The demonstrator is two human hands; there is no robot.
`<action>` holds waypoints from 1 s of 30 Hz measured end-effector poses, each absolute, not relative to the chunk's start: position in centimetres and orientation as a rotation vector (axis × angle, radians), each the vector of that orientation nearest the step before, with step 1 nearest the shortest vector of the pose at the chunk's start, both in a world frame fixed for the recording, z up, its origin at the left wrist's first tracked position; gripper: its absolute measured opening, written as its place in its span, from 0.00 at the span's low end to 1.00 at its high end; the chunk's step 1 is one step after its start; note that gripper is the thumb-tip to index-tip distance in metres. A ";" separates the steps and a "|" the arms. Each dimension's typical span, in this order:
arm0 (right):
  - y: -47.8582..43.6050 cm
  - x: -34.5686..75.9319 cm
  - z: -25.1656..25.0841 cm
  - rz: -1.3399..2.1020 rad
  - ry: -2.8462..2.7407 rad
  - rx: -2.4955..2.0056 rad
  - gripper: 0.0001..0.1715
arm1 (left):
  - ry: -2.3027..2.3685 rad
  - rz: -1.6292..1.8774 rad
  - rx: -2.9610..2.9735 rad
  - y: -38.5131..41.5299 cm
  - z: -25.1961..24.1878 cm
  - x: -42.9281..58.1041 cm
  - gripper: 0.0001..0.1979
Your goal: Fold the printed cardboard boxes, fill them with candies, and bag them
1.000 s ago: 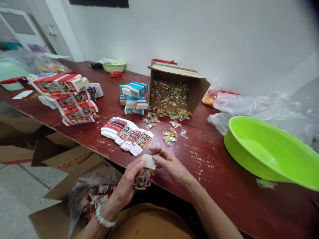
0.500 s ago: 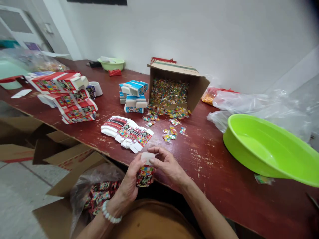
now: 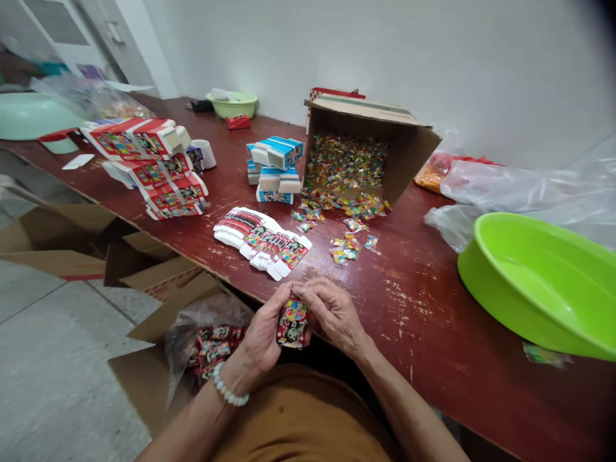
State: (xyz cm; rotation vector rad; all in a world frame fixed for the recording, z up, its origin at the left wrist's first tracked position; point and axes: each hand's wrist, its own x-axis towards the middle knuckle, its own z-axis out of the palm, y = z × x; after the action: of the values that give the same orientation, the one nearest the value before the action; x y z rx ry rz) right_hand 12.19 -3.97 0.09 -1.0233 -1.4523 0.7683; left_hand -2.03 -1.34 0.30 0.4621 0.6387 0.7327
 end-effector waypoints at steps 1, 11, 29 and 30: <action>-4.0 12.3 0.3 0.782 -1.477 -1.017 0.10 | 0.621 0.717 0.454 -1.3 0.3 -2.1 0.15; -3.1 12.5 0.8 1.391 -1.199 -1.067 0.16 | 0.778 0.821 0.788 -1.0 0.4 -2.3 0.17; -2.5 11.3 1.1 1.491 -1.050 -1.030 0.17 | 0.812 0.690 0.724 -1.4 0.4 -2.9 0.37; -2.6 11.3 1.0 1.476 -1.083 -1.042 0.17 | 0.816 0.697 0.711 -1.4 0.3 -2.8 0.35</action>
State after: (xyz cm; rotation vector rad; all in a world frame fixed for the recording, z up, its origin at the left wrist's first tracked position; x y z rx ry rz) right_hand 11.33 -2.57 1.04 -1.0425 -1.0834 1.4761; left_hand -2.82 -1.36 0.28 0.7110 0.8164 0.6970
